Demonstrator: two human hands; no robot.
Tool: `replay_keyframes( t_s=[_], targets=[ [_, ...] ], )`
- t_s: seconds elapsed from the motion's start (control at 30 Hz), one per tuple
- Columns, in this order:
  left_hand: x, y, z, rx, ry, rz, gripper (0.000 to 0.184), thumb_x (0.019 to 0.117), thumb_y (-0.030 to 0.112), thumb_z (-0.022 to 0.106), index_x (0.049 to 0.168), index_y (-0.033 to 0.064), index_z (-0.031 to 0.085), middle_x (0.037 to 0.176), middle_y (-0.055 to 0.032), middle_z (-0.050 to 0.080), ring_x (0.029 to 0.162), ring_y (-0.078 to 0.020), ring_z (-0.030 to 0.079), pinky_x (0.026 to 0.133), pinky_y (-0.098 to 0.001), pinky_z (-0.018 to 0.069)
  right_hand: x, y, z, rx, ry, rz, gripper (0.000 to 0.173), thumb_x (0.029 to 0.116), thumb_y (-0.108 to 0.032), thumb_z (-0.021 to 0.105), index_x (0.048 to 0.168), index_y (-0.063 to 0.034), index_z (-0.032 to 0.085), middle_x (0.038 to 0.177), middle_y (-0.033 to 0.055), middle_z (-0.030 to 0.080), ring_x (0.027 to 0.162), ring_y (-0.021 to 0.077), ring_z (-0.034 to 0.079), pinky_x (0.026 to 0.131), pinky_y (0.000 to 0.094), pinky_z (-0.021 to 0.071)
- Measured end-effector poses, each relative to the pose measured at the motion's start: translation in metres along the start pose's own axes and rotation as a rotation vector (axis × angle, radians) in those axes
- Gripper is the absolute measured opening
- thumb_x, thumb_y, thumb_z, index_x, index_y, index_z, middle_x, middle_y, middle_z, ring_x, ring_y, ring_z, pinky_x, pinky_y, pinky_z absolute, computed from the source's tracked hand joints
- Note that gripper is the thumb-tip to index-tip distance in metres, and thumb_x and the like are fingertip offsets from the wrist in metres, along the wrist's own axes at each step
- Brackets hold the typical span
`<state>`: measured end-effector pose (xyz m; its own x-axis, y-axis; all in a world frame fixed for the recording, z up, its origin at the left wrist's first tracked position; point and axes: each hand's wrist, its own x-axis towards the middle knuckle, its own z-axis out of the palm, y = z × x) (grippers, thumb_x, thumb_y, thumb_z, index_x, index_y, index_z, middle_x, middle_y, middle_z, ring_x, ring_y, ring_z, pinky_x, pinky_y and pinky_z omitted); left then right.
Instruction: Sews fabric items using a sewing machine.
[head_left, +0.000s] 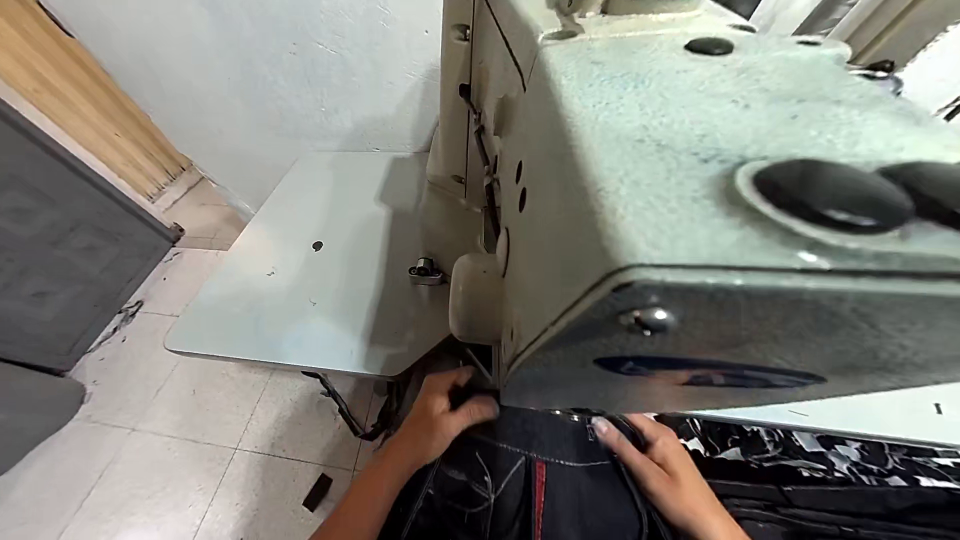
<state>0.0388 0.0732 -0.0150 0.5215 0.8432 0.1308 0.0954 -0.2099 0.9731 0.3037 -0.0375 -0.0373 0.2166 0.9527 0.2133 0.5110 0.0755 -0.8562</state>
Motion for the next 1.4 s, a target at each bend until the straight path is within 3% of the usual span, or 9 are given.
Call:
replay_keyframes(
  t_s=[0.17, 0.33, 0.47, 0.57, 0.83, 0.9, 1.07, 1.23, 1.4],
  targets=[
    [-0.011, 0.030, -0.005, 0.648, 0.121, 0.168, 0.046, 0.0893, 0.062, 0.063, 0.095, 0.0184, 0.077, 0.084, 0.0005, 0.073, 0.080, -0.0140, 0.072, 0.068, -0.0426, 0.0581, -0.011, -0.037, -0.033, -0.587, -0.009, -0.679, 0.019, 0.1064, -0.029, 0.051, 0.123, -0.0312, 0.061, 0.114, 0.0067, 0.064, 0.112, 0.0256, 0.061, 0.100, 0.0450, 0.0448],
    [-0.013, 0.046, 0.005, 0.570, 0.095, 0.102, 0.039, 0.0901, 0.052, 0.068, 0.090, 0.0141, 0.077, 0.081, -0.0006, 0.074, 0.079, -0.0126, 0.071, 0.069, -0.0403, 0.0578, -0.024, -0.057, -0.018, -0.636, -0.383, -1.047, 0.032, 0.1073, -0.014, 0.049, 0.132, -0.0266, 0.064, 0.101, 0.0064, 0.062, 0.100, 0.0214, 0.060, 0.099, 0.0337, 0.0423],
    [-0.009, 0.048, 0.003, 0.457, 0.026, -0.063, 0.043, 0.0849, 0.057, 0.073, 0.084, 0.0144, 0.076, 0.077, 0.0014, 0.072, 0.076, -0.0100, 0.068, 0.070, -0.0395, 0.0545, -0.002, -0.065, -0.028, -0.631, -0.082, -1.046, 0.034, 0.1067, -0.013, 0.046, 0.138, -0.0167, 0.057, 0.089, 0.0063, 0.057, 0.088, 0.0224, 0.058, 0.095, 0.0335, 0.0439],
    [-0.005, 0.056, 0.001, 0.451, -0.037, -0.148, 0.045, 0.0841, 0.056, 0.076, 0.090, 0.0119, 0.077, 0.086, -0.0030, 0.074, 0.087, -0.0159, 0.070, 0.079, -0.0448, 0.0547, 0.020, -0.070, -0.030, -0.683, 0.138, -1.015, 0.029, 0.1057, -0.012, 0.046, 0.129, -0.0176, 0.063, 0.109, 0.0081, 0.057, 0.102, 0.0260, 0.054, 0.096, 0.0361, 0.0403],
    [-0.002, 0.057, -0.002, 0.429, -0.064, -0.167, 0.041, 0.0834, 0.051, 0.079, 0.091, 0.0105, 0.077, 0.087, -0.0040, 0.073, 0.088, -0.0168, 0.069, 0.080, -0.0445, 0.0541, 0.027, -0.079, -0.004, 0.024, -0.250, -0.303, 0.019, 0.0980, -0.028, 0.063, 0.102, -0.0118, 0.073, 0.084, -0.0073, 0.072, 0.064, -0.0049, 0.063, 0.055, 0.0126, 0.0540],
    [-0.001, 0.057, -0.003, 0.425, -0.081, -0.162, 0.042, 0.0838, 0.050, 0.079, 0.091, 0.0096, 0.077, 0.088, -0.0044, 0.074, 0.090, -0.0171, 0.069, 0.081, -0.0448, 0.0539, 0.032, -0.075, -0.004, 0.102, -0.282, -0.208, 0.017, 0.0932, -0.027, 0.068, 0.100, -0.0140, 0.075, 0.084, -0.0110, 0.073, 0.068, -0.0068, 0.064, 0.059, 0.0118, 0.0537],
    [-0.001, 0.055, -0.003, 0.440, -0.075, -0.101, 0.042, 0.0834, 0.051, 0.079, 0.088, 0.0098, 0.076, 0.086, -0.0032, 0.073, 0.086, -0.0144, 0.069, 0.078, -0.0421, 0.0538, 0.036, -0.074, -0.004, -0.292, -0.060, -0.519, 0.015, 0.0916, -0.033, 0.067, 0.088, -0.0245, 0.079, 0.085, -0.0028, 0.074, 0.087, 0.0025, 0.066, 0.078, 0.0189, 0.0483],
    [-0.023, 0.065, 0.016, 0.886, 0.332, 0.344, 0.039, 0.0845, 0.045, 0.076, 0.102, 0.0102, 0.073, 0.095, -0.0092, 0.069, 0.088, -0.0271, 0.068, 0.075, -0.0435, 0.0574, 0.040, -0.070, -0.003, -0.298, -0.058, -0.668, 0.013, 0.0978, -0.027, 0.064, 0.092, -0.0170, 0.071, 0.086, 0.0005, 0.071, 0.089, 0.0012, 0.065, 0.081, 0.0099, 0.0475],
    [-0.057, 0.097, 0.041, 0.095, -0.017, -0.131, 0.025, 0.1014, 0.017, 0.062, 0.114, -0.0029, 0.068, 0.081, -0.0110, 0.073, 0.063, -0.0150, 0.070, 0.058, -0.0305, 0.0590, 0.036, -0.072, 0.004, -0.335, 0.036, -0.689, 0.009, 0.0957, -0.020, 0.064, 0.091, -0.0142, 0.069, 0.082, 0.0022, 0.068, 0.083, 0.0038, 0.064, 0.077, 0.0101, 0.0467]
  ],
)
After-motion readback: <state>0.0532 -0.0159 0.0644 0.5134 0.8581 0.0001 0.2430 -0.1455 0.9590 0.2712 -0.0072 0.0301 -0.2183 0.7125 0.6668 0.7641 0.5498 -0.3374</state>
